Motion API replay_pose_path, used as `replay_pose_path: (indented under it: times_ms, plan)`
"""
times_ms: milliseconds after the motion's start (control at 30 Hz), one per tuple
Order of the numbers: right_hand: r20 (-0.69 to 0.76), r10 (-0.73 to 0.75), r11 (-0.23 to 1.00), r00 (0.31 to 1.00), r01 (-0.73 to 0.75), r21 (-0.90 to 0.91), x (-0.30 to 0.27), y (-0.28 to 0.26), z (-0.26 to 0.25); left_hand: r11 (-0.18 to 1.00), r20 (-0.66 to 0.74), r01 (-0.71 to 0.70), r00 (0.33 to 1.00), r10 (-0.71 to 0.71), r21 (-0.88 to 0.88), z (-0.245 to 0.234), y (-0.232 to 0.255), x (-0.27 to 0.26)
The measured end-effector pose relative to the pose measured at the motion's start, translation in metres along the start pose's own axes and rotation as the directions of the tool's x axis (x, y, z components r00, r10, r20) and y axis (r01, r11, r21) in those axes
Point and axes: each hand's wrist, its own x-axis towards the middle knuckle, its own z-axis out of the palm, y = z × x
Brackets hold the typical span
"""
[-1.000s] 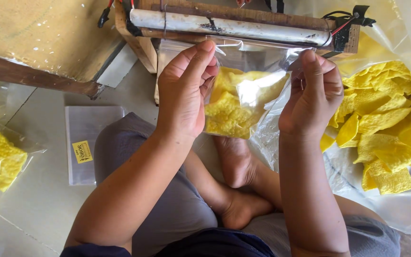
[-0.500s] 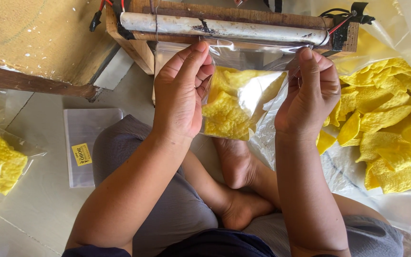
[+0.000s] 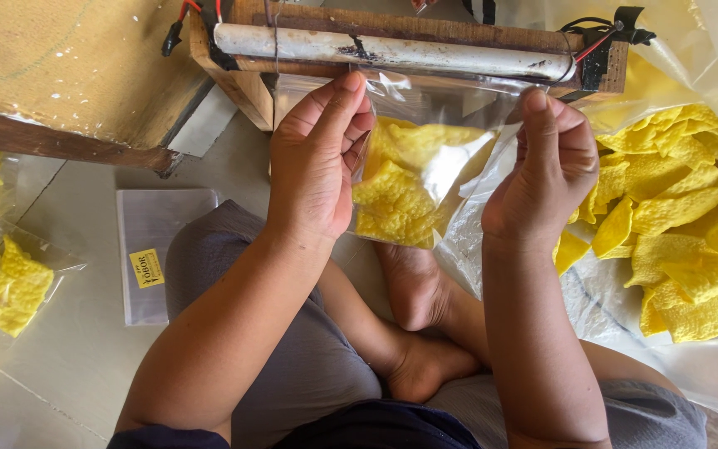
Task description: Packaging yellow snacks into plastic bags and sealing them using a heat sealer.
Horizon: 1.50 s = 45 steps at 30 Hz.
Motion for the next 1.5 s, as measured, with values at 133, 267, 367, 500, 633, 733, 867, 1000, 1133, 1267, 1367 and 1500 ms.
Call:
replay_pose_path:
  times_ms: [133,267,367,500,633,733,867,1000,1133,1267,1367,1500]
  plan:
    - [0.007,0.0,1.0,1.0,0.0,-0.024,-0.004,-0.002,-0.004,1.0,0.012,0.027,1.0,-0.027,0.002,-0.005,0.001,0.001]
    - [-0.01,-0.008,0.999,1.0,0.008,-0.04,-0.001,0.001,-0.006,0.999,0.045,0.046,0.998,-0.046,0.008,-0.006,0.002,-0.002]
    - [-0.006,0.012,0.999,1.0,-0.013,-0.035,0.003,0.002,-0.002,0.999,0.017,0.054,0.998,-0.054,0.006,-0.006,0.001,0.001]
    - [-0.013,0.04,0.999,0.999,-0.04,-0.003,0.006,0.005,-0.001,0.999,0.009,0.046,0.999,-0.046,-0.008,-0.006,0.002,0.002]
    - [-0.012,0.005,1.0,1.0,-0.005,-0.011,0.006,0.009,-0.002,0.999,0.012,0.034,0.999,-0.034,-0.019,-0.004,0.002,0.002]
    - [-0.038,0.0,0.999,0.999,-0.001,-0.035,0.006,0.009,-0.001,1.0,0.013,0.016,1.0,-0.016,-0.016,-0.005,0.0,0.002]
    - [-0.017,0.022,1.0,1.0,-0.022,-0.005,0.003,0.003,-0.001,1.0,0.031,0.001,1.0,0.0,-0.015,-0.007,0.002,0.0]
    - [0.04,0.057,0.998,0.998,-0.058,0.03,-0.007,-0.008,-0.01,1.0,0.086,-0.026,0.996,0.026,-0.001,-0.011,0.005,-0.016]
    - [0.217,0.077,0.975,0.973,-0.119,0.188,-0.034,-0.027,-0.022,0.973,0.167,-0.214,0.966,0.198,0.083,-0.012,0.019,-0.065]
    - [0.339,-0.483,0.611,0.807,0.588,-0.531,-0.098,-0.08,0.011,0.801,0.477,-0.527,0.802,0.358,0.284,-0.001,0.066,-0.114]
    - [0.781,-0.457,0.22,0.426,0.905,-0.365,-0.106,-0.106,-0.002,0.21,0.887,-0.907,0.408,0.216,0.365,-0.006,0.098,-0.135]
    - [0.917,-0.282,0.235,0.281,0.947,-0.218,-0.103,-0.125,-0.007,0.43,0.765,-0.754,0.615,0.193,0.498,-0.039,0.122,-0.143]
